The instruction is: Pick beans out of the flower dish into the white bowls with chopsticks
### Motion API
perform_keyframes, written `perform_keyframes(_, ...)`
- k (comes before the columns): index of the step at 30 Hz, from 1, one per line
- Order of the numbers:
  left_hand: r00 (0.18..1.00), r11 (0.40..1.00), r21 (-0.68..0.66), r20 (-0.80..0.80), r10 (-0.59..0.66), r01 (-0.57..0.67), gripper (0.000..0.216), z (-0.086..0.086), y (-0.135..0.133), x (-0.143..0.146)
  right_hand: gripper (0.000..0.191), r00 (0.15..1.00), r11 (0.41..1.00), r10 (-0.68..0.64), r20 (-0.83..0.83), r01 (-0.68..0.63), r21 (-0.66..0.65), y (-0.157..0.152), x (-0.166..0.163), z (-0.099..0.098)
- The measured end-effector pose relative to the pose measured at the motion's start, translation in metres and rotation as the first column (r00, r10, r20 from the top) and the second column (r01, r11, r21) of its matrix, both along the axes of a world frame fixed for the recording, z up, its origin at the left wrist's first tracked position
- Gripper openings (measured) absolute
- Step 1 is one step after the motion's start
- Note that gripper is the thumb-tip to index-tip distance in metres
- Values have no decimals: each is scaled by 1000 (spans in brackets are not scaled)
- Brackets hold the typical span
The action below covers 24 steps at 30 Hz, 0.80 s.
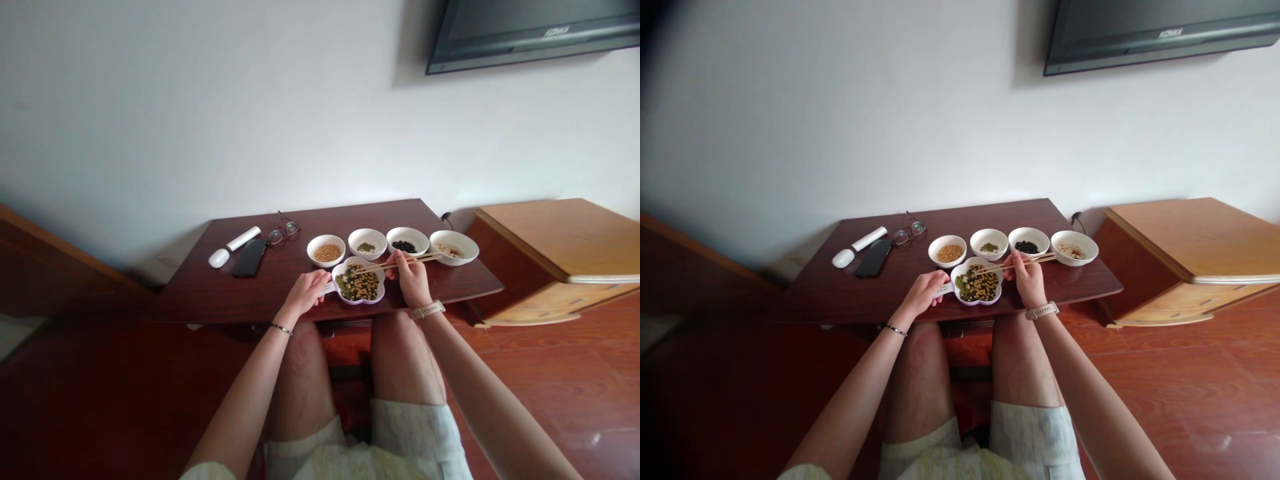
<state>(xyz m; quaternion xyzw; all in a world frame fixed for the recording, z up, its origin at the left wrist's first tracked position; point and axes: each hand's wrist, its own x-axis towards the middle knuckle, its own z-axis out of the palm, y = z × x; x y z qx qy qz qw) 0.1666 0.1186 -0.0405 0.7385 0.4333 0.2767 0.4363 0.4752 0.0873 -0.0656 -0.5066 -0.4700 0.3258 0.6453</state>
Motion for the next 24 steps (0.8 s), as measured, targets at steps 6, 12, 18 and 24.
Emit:
perform_keyframes(6, 1000, 1000, -5, 7, 13, -13, 60, 2, -2, 1, 56, 1000, 1000, -19, -3, 19, 12, -1, -3, 2)
perform_keyframes(12, 999, 999, -12, 15, 30, -30, 61, 2, -2, 3, 58, 999, 1000, -31, -24, 31, -5, 2, -2, -2)
perform_keyframes(18, 999, 999, -16, 24, 49, -49, 64, 2, -4, 4, 58, 998, 999, -35, -48, 34, -12, 2, 0, -4)
perform_keyframes(24, 998, 998, -17, 29, 53, -52, 66, 4, -4, 4, 58, 997, 999, -40, -70, 40, -2, 2, 1, -4)
